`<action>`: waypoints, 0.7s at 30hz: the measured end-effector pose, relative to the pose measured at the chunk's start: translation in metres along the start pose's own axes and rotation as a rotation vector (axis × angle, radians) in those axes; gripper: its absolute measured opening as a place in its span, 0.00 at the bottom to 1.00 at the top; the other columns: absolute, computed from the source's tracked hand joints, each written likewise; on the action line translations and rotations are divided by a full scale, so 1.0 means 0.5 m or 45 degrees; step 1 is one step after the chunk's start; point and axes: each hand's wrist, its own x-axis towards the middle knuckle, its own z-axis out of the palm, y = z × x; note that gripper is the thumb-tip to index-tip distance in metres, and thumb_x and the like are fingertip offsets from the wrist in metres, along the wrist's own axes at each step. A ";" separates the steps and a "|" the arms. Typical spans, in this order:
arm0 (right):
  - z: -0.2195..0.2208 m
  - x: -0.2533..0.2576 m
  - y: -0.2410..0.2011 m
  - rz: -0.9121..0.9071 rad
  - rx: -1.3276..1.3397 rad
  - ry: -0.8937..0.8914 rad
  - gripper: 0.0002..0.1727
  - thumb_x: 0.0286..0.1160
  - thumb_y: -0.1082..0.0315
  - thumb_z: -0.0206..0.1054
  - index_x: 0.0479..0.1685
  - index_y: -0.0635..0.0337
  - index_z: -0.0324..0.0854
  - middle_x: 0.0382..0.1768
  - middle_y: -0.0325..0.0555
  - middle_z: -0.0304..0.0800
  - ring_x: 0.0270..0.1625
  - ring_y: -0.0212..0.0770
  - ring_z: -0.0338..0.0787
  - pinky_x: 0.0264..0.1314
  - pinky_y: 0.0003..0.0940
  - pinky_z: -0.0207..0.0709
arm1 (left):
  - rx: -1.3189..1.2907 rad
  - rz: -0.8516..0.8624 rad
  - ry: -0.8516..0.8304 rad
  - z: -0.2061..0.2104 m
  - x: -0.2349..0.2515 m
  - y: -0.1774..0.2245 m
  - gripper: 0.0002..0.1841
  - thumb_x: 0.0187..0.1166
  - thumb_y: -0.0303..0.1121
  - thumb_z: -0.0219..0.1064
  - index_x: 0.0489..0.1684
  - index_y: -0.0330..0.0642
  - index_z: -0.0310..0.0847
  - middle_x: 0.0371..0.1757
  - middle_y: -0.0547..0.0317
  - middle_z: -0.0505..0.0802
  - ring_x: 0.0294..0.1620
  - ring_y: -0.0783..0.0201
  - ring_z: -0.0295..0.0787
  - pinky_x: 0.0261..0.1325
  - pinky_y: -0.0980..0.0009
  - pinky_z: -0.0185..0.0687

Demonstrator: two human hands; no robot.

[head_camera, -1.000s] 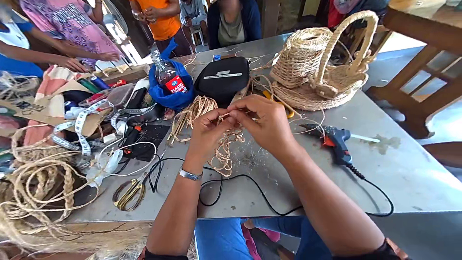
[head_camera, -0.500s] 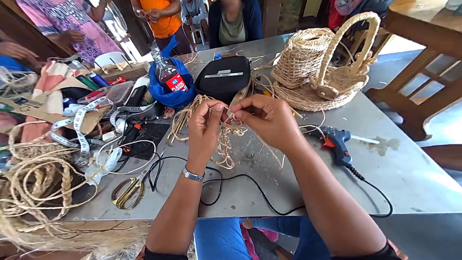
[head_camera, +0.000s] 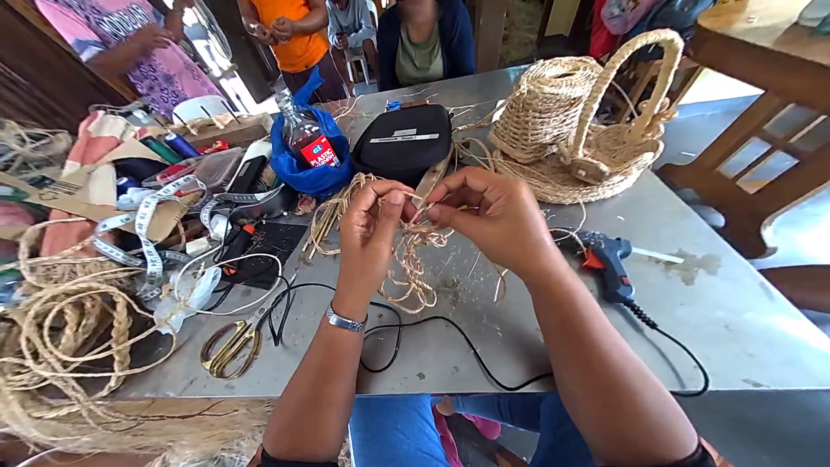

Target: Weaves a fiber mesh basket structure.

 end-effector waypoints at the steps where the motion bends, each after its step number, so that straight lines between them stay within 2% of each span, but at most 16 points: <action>1: -0.001 0.001 0.001 -0.008 0.009 0.024 0.09 0.72 0.76 0.75 0.48 0.62 0.86 0.41 0.43 0.94 0.39 0.35 0.95 0.43 0.29 0.93 | -0.041 -0.037 -0.049 -0.004 0.002 0.005 0.12 0.88 0.34 0.62 0.63 0.42 0.80 0.45 0.62 0.89 0.42 0.70 0.88 0.47 0.74 0.88; 2: -0.002 0.002 0.001 -0.015 0.026 0.033 0.09 0.72 0.76 0.75 0.49 0.62 0.86 0.41 0.43 0.94 0.40 0.35 0.95 0.44 0.29 0.93 | -0.071 -0.052 -0.078 -0.004 0.004 0.008 0.16 0.83 0.31 0.67 0.66 0.42 0.78 0.45 0.61 0.90 0.42 0.68 0.89 0.47 0.72 0.90; 4: -0.003 0.002 0.000 -0.013 0.050 0.016 0.09 0.73 0.76 0.74 0.50 0.63 0.86 0.43 0.44 0.94 0.41 0.36 0.95 0.46 0.30 0.93 | -0.072 -0.034 -0.087 -0.003 0.006 0.009 0.22 0.78 0.25 0.70 0.71 0.42 0.75 0.45 0.59 0.89 0.40 0.67 0.88 0.45 0.72 0.88; 8: -0.004 0.001 0.001 -0.022 0.044 -0.009 0.09 0.72 0.76 0.75 0.49 0.62 0.86 0.43 0.43 0.94 0.42 0.35 0.95 0.45 0.29 0.93 | -0.050 -0.007 -0.062 -0.010 0.005 0.010 0.24 0.80 0.25 0.68 0.76 0.43 0.74 0.55 0.58 0.87 0.45 0.68 0.87 0.50 0.72 0.88; 10: 0.000 0.000 -0.001 -0.035 0.055 0.056 0.09 0.73 0.77 0.74 0.49 0.64 0.87 0.42 0.44 0.94 0.41 0.35 0.95 0.45 0.29 0.93 | -0.055 -0.019 -0.128 -0.012 0.007 0.011 0.24 0.81 0.26 0.67 0.77 0.42 0.74 0.53 0.57 0.87 0.43 0.68 0.86 0.47 0.74 0.87; 14: 0.002 0.001 0.001 -0.091 0.052 0.109 0.09 0.74 0.77 0.73 0.50 0.64 0.88 0.42 0.44 0.94 0.39 0.33 0.94 0.43 0.26 0.92 | -0.047 -0.068 -0.176 -0.007 0.005 0.007 0.20 0.80 0.26 0.68 0.71 0.40 0.78 0.50 0.57 0.89 0.41 0.66 0.88 0.43 0.72 0.89; 18: 0.000 0.001 0.000 -0.085 -0.001 0.119 0.09 0.75 0.76 0.72 0.52 0.63 0.88 0.43 0.42 0.94 0.38 0.32 0.93 0.41 0.25 0.90 | 0.042 0.025 -0.148 -0.008 0.008 0.001 0.18 0.78 0.25 0.69 0.65 0.38 0.80 0.52 0.58 0.90 0.48 0.66 0.88 0.53 0.70 0.87; 21: 0.001 0.001 -0.001 -0.054 -0.007 0.089 0.09 0.75 0.76 0.73 0.52 0.62 0.86 0.44 0.42 0.94 0.41 0.33 0.94 0.44 0.27 0.91 | 0.157 0.109 -0.127 -0.008 0.010 0.000 0.16 0.76 0.23 0.70 0.61 0.36 0.82 0.54 0.57 0.91 0.54 0.65 0.89 0.61 0.67 0.87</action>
